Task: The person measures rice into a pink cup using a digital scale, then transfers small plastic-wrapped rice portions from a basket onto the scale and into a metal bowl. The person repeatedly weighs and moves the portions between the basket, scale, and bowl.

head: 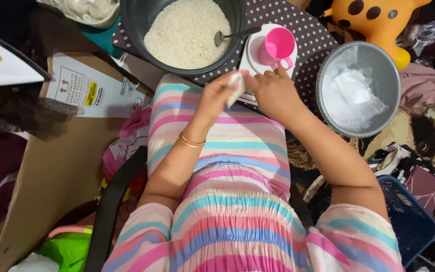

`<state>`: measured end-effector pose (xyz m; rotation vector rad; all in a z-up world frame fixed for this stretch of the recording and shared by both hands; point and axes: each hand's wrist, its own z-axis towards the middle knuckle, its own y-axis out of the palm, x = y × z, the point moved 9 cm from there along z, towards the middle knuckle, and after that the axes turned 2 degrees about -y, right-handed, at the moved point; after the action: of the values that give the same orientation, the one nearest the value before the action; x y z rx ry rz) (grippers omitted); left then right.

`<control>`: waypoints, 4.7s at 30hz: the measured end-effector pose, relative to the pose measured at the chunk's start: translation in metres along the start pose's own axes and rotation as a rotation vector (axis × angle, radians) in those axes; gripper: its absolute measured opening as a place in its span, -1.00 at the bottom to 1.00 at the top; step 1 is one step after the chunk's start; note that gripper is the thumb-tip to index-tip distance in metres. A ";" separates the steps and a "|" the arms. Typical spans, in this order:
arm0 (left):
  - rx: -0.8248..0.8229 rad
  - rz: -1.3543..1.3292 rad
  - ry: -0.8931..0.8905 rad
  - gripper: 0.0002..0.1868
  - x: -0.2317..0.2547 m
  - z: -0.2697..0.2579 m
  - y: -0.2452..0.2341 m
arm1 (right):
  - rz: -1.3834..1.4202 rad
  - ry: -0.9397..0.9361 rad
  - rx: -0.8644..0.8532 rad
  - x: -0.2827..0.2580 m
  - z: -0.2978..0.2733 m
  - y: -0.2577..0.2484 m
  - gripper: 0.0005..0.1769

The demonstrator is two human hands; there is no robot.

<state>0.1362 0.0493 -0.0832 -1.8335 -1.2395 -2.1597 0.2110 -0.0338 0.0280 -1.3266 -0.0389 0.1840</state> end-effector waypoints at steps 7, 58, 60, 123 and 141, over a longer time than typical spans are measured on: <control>0.043 1.031 0.292 -0.68 0.021 -0.007 0.021 | 0.198 0.024 -0.045 0.007 0.006 -0.010 -0.86; 0.293 0.962 0.403 -0.91 -0.002 0.026 0.021 | 0.613 0.799 0.625 0.047 -0.052 0.047 -0.91; 0.294 0.923 0.395 -0.91 -0.006 0.026 0.016 | 0.598 0.738 0.622 0.042 -0.048 0.039 -0.91; 0.538 1.252 0.725 -0.35 0.219 0.031 -0.108 | 0.302 0.915 0.402 0.091 -0.081 0.017 -0.80; -0.013 1.279 0.491 -0.82 0.003 0.074 0.080 | 0.134 0.543 0.129 0.033 -0.103 0.059 -0.41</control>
<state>0.2356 0.0396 -0.0395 -1.2890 0.1191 -1.5909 0.2507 -0.1143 -0.0569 -1.2135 0.5142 -0.0641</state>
